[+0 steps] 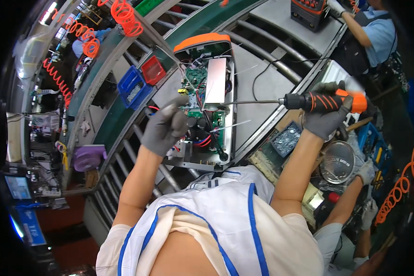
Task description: The person assembles an electronic device on a factory workbench. They place the device on the table, use a power drill to secure screws into the casing, and then connect internal wires to the circuit board.
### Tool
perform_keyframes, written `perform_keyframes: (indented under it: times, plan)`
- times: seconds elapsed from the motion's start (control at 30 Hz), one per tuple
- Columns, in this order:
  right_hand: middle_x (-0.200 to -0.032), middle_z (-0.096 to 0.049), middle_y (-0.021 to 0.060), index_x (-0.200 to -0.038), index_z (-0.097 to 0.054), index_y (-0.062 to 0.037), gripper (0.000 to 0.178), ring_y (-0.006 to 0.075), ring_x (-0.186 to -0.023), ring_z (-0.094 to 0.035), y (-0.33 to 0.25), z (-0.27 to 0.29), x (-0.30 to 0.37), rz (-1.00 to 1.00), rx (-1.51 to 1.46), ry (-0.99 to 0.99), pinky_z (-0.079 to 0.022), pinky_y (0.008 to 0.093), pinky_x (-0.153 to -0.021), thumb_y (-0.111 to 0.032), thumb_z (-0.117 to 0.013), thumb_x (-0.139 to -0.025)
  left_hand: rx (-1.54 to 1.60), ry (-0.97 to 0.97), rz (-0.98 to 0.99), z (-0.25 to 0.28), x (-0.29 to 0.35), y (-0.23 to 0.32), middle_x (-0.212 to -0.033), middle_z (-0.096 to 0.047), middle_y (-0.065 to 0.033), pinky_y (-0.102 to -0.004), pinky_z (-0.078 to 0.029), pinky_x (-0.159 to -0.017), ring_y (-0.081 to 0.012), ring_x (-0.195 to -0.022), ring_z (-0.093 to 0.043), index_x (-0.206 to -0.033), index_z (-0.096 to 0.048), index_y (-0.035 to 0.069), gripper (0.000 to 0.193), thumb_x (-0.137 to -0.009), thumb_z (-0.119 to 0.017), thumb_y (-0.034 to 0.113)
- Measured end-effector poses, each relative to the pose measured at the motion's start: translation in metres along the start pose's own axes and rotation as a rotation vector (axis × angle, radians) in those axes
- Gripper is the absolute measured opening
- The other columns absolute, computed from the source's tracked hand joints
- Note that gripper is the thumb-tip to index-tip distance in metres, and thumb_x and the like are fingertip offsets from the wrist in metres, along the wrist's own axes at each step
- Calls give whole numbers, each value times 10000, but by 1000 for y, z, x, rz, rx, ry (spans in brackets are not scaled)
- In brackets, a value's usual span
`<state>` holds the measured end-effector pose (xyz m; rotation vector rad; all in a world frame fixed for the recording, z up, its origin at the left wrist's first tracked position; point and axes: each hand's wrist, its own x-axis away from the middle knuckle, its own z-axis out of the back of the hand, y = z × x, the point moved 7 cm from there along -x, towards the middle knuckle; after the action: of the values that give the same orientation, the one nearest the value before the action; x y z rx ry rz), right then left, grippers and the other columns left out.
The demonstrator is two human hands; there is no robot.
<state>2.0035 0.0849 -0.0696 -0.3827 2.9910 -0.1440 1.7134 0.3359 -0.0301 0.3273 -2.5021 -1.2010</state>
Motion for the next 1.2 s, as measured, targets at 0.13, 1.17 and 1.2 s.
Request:
perform_keyframes:
  times: [0.13,1.17,1.2]
  plan:
    - [-755,-508,42,-1143,-497,-57,449,162,-726,-545,18,-28,9,-63,-105,-108,-490,362,-745,-337,-646,-824,121,-118,61,-25,-26,-32,-513,-365,-16,-227,-287,-424,-103,-436,-313,-1270,-447,-12,402,-954,-411,236]
    - [-634,-356,-36,-1218,-512,-75,522,79,-544,-389,34,-46,-3,-63,-126,-477,-360,273,-579,-426,-602,-842,-369,275,109,-25,-53,-60,-521,-283,58,-221,-203,-428,-59,-443,-232,-1229,-497,-45,406,-960,-386,239]
    - [-638,-356,-36,-1220,-510,-73,525,79,-553,-388,33,-44,-3,-48,-127,-448,-361,276,-582,-428,-599,-843,-394,242,100,-28,-55,-59,-523,-288,57,-220,-203,-432,-57,-446,-237,-1228,-497,-46,411,-961,-386,246]
